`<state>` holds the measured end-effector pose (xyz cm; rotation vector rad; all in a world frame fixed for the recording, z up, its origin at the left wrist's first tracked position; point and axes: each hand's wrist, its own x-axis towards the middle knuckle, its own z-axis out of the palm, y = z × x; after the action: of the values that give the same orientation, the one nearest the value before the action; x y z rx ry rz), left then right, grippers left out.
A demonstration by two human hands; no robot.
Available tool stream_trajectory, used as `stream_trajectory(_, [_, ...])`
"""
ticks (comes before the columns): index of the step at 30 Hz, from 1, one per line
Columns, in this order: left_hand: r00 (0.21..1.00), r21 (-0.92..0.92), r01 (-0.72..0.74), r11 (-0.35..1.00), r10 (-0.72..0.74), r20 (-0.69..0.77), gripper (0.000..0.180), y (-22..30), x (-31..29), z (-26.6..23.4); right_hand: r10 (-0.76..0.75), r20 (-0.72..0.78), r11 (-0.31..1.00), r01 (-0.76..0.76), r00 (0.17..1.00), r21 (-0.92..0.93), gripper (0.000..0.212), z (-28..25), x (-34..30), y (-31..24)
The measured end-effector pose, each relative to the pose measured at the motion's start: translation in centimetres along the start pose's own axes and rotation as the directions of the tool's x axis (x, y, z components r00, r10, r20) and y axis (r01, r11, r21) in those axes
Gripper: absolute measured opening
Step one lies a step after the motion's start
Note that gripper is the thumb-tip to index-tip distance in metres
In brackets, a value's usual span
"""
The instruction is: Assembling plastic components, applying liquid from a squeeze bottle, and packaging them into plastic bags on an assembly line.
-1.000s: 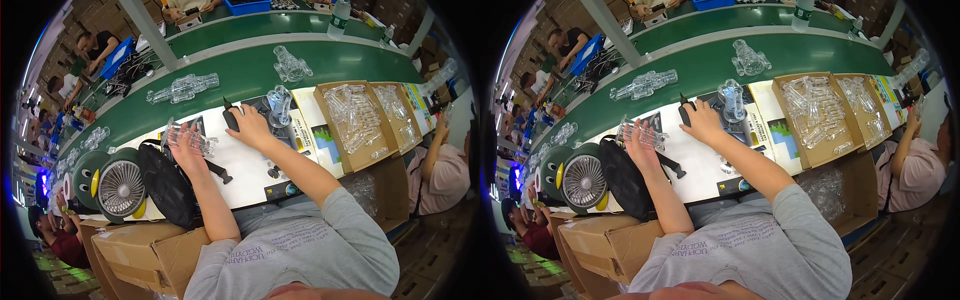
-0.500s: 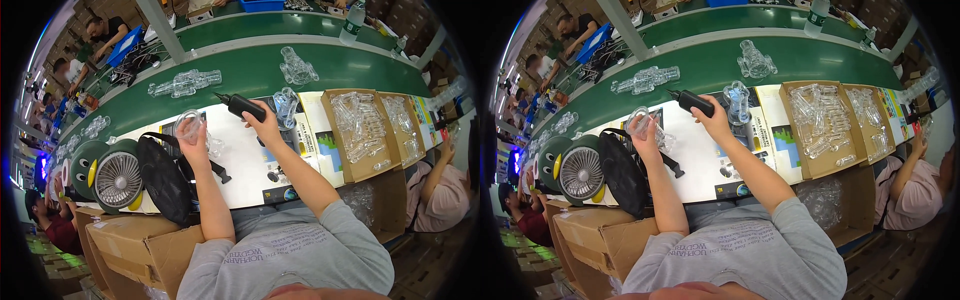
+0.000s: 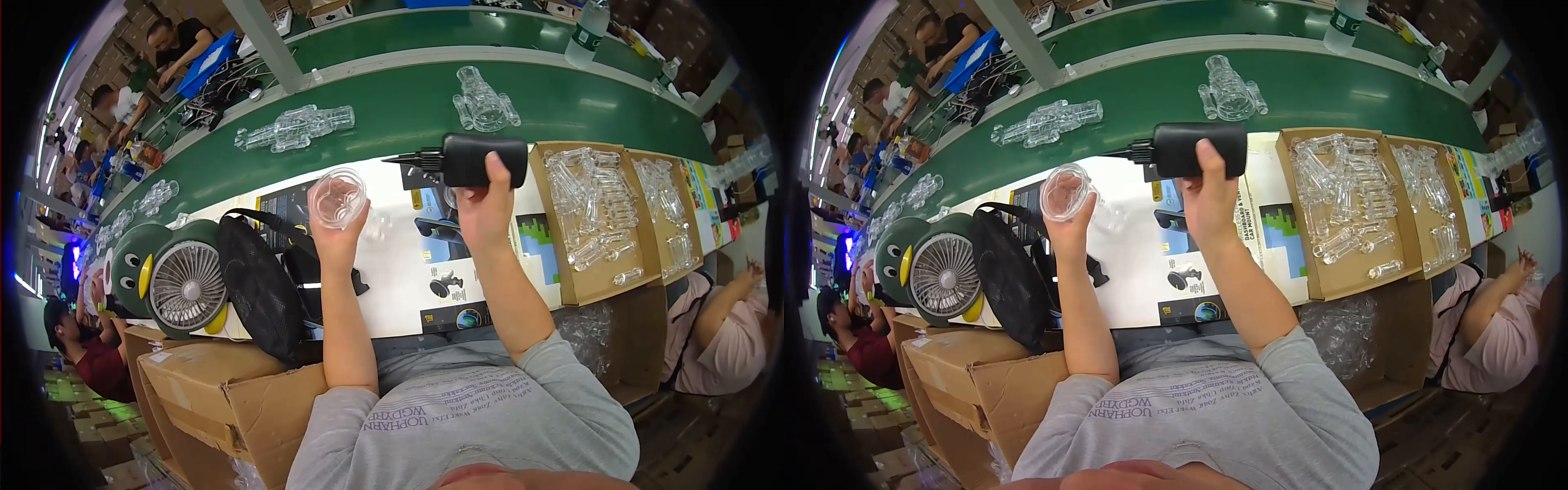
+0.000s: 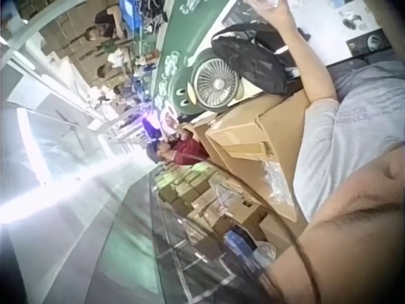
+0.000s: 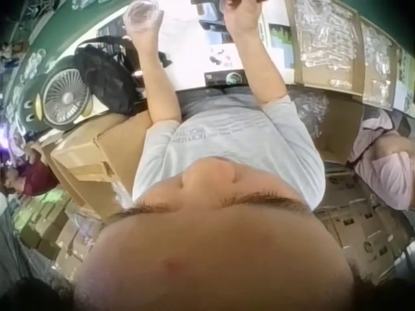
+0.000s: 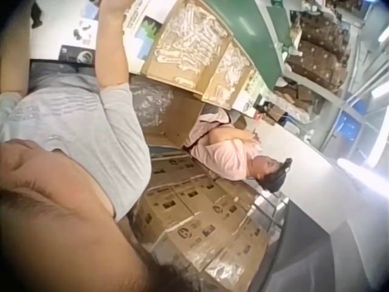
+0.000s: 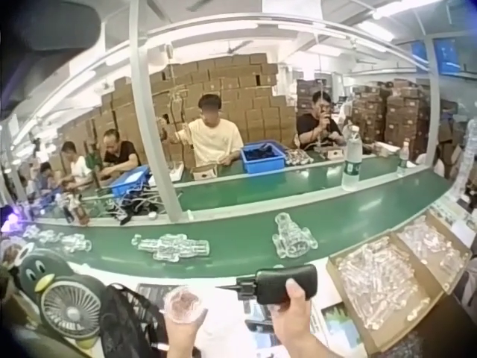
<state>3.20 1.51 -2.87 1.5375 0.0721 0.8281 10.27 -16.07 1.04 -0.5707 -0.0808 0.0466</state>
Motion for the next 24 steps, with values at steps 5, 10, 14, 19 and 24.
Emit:
stream_trajectory(5, [0.95, -0.16, 0.304, 0.939, -0.285, 0.131, 0.047, 2.0, 2.1, 2.5, 0.08, -0.012, 0.997, -0.08, 0.997, -0.007, 0.038, 0.0, 0.9, -1.8])
stream_trajectory(10, [0.968, -0.011, 0.149, 0.989, -0.143, 0.208, 0.058, -0.4, 2.7, 2.8, 0.163, 0.097, 0.986, -0.158, 0.982, -0.057, 0.042, -0.8, 0.9, -1.5])
stream_trajectory(14, [0.965, -0.069, 0.203, 0.977, -0.188, 0.184, 0.061, -0.5, 1.6, 2.9, 0.116, 0.134, 0.985, -0.097, 0.984, -0.142, 0.038, -1.1, 0.5, -0.8])
stream_trajectory(19, [0.997, 0.133, 0.081, 0.988, -0.081, -0.006, 0.057, -0.3, 0.9, 3.9, -0.074, 0.121, 0.972, 0.099, 0.99, -0.215, 0.046, 0.5, -1.5, -0.3])
stream_trajectory(24, [0.989, 0.335, -0.043, 0.941, 0.089, -0.122, 0.056, 0.1, 0.5, 5.1, -0.216, 0.25, 0.882, 0.299, 0.944, -0.365, 0.044, 0.0, -2.2, 0.0])
